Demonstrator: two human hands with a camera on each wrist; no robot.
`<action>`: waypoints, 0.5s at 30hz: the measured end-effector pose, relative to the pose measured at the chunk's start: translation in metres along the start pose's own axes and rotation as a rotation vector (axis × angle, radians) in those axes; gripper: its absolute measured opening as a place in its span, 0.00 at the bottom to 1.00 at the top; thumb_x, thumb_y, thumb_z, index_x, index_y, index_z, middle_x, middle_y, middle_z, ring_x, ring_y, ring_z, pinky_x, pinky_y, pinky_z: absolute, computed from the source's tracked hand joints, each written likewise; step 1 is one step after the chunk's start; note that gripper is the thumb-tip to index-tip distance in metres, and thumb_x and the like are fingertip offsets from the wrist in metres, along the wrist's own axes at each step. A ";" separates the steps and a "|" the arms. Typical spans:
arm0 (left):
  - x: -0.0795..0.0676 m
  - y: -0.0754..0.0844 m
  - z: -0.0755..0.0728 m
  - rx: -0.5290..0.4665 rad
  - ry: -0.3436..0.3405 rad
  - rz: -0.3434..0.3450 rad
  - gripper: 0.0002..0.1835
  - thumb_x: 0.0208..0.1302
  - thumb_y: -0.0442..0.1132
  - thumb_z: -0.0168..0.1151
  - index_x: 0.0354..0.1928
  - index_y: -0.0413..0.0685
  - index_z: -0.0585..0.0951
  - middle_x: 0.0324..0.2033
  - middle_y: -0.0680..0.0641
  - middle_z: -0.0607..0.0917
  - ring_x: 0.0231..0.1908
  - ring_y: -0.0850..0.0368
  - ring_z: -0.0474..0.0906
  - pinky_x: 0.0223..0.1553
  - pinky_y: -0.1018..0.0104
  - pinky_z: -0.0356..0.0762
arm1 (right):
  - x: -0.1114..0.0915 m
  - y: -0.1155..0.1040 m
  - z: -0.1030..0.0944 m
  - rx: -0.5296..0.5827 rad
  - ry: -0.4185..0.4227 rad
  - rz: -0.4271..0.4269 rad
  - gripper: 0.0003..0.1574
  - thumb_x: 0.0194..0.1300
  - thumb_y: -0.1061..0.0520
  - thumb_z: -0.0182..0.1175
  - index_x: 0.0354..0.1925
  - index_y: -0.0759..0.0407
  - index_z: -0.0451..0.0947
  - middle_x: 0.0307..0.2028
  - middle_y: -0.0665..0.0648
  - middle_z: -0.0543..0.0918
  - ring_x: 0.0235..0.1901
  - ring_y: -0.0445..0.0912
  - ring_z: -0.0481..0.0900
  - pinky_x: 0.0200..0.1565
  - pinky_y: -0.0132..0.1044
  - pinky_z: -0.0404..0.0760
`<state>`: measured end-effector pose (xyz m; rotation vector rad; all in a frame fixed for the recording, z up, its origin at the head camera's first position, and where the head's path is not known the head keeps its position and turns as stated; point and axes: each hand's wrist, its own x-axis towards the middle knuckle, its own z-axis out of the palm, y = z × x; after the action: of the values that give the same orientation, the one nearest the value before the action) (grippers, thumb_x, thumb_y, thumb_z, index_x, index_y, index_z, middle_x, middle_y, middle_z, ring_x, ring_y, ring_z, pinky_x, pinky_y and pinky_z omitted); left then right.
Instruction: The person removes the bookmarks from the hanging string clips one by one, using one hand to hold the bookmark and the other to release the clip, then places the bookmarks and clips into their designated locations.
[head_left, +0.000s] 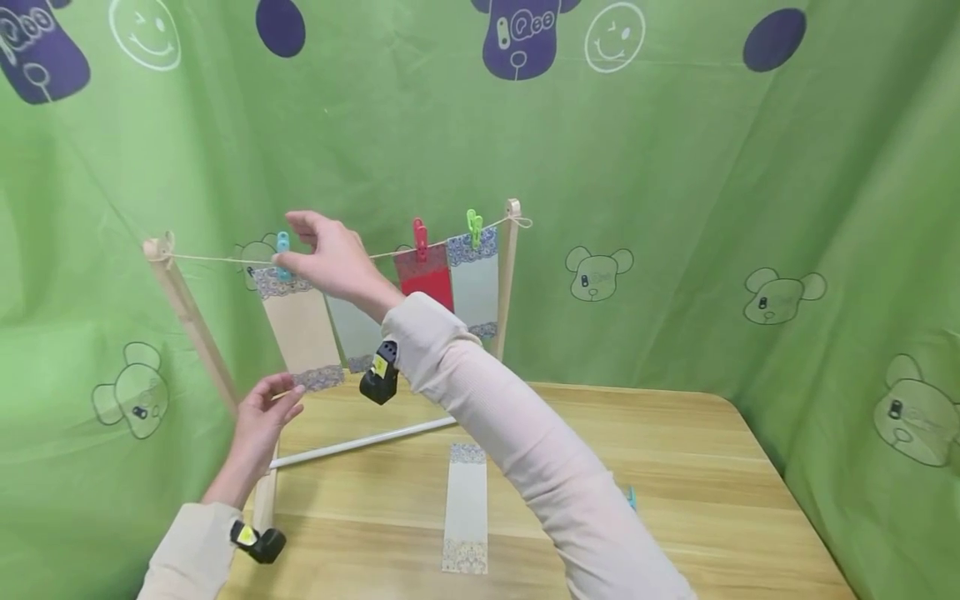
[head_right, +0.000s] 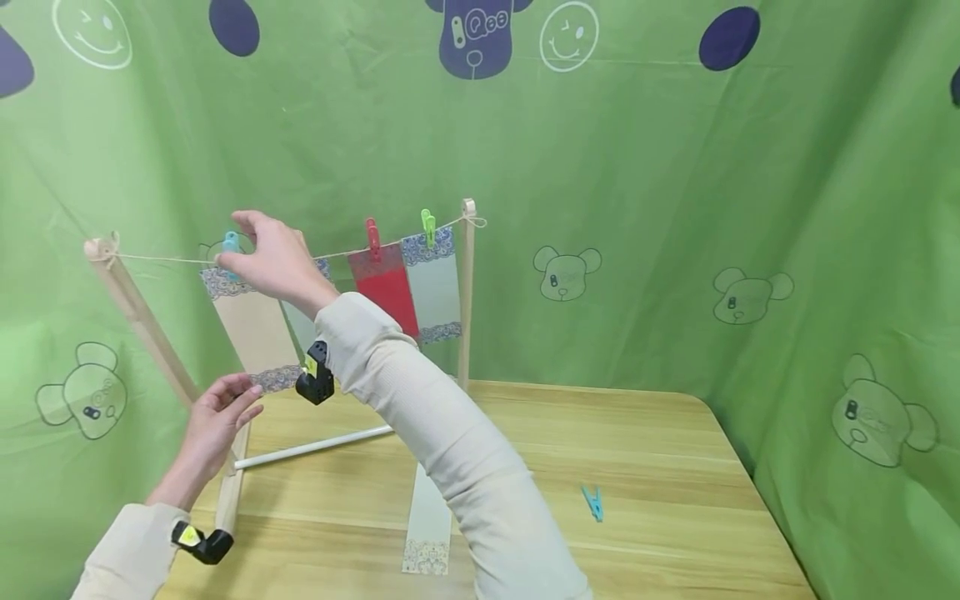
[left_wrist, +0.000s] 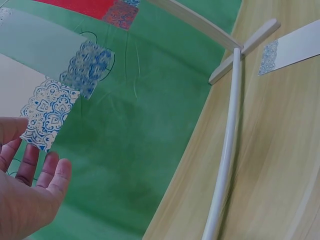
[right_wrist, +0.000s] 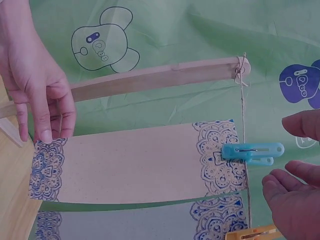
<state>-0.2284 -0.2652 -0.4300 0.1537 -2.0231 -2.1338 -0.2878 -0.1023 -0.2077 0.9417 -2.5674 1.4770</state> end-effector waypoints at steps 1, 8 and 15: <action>0.000 0.000 0.000 0.002 -0.001 -0.001 0.18 0.68 0.35 0.59 0.56 0.36 0.68 0.47 0.50 0.73 0.46 0.63 0.74 0.53 0.71 0.77 | 0.000 0.000 0.001 -0.007 -0.003 0.000 0.39 0.64 0.53 0.65 0.69 0.54 0.63 0.65 0.48 0.70 0.61 0.37 0.69 0.58 0.22 0.69; -0.003 0.003 -0.002 -0.005 -0.004 -0.006 0.11 0.69 0.34 0.57 0.49 0.36 0.70 0.41 0.50 0.73 0.43 0.63 0.75 0.52 0.69 0.78 | 0.002 -0.002 0.008 -0.058 0.010 0.003 0.36 0.65 0.53 0.63 0.68 0.55 0.64 0.63 0.50 0.73 0.59 0.40 0.72 0.57 0.23 0.69; -0.004 0.004 -0.005 -0.017 -0.012 -0.003 0.10 0.70 0.32 0.55 0.48 0.36 0.69 0.40 0.51 0.74 0.42 0.63 0.75 0.50 0.70 0.79 | 0.003 -0.001 0.010 -0.014 0.045 0.039 0.32 0.68 0.56 0.60 0.67 0.57 0.66 0.61 0.51 0.74 0.57 0.39 0.73 0.55 0.22 0.72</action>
<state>-0.2235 -0.2698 -0.4266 0.1419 -2.0121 -2.1575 -0.2866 -0.1123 -0.2117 0.8510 -2.5758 1.4698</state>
